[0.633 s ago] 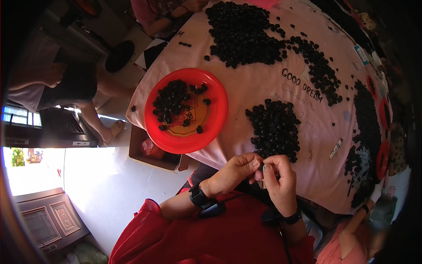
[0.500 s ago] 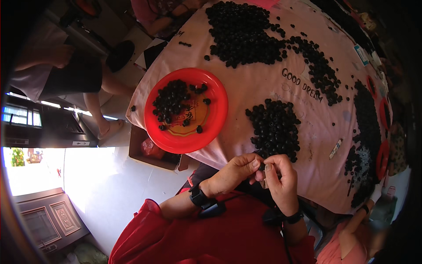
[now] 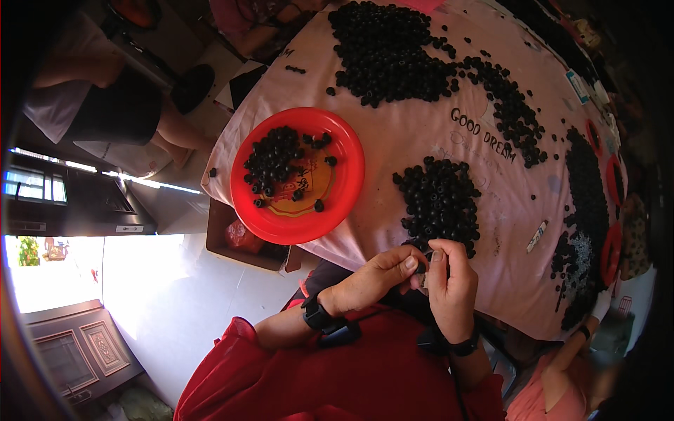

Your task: The person is manually sorting small black circular components into piles on a table.

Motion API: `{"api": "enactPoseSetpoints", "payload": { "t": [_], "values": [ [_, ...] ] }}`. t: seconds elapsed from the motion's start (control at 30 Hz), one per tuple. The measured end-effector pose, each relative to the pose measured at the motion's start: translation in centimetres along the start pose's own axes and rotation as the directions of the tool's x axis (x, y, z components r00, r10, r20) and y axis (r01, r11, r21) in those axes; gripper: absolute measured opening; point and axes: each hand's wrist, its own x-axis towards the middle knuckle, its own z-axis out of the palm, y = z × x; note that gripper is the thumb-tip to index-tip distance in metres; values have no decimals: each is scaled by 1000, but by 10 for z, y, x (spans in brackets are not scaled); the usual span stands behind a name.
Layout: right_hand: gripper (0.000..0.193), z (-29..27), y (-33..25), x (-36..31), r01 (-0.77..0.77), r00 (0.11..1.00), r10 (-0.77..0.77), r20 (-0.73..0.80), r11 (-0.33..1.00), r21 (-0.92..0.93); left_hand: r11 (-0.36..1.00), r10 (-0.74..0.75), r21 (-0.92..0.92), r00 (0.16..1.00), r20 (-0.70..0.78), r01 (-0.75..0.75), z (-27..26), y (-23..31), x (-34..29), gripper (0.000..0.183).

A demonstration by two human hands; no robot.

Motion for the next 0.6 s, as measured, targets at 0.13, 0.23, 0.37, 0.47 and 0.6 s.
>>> {"api": "enactPoseSetpoints", "payload": {
  "t": [0.13,0.23,0.37,0.47,0.6],
  "values": [
    [14,1,0,0,31,999,-32,-21,998,-46,1000,1,3,1000,7,-1,0,2,0,34],
    [14,2,0,1,53,998,-55,-33,996,-74,1000,3,6,1000,5,-3,0,2,-1,35],
    [13,1,-1,0,50,998,-52,-27,994,-101,1000,-7,19,1000,12,7,-2,2,-1,36],
    [13,1,-1,0,40,998,-44,-45,994,-98,999,-28,24,999,20,28,-3,0,-1,37],
    [12,2,-1,0,55,997,-60,-50,993,-104,999,-30,45,999,19,29,-3,0,-1,37]
  ]
}}
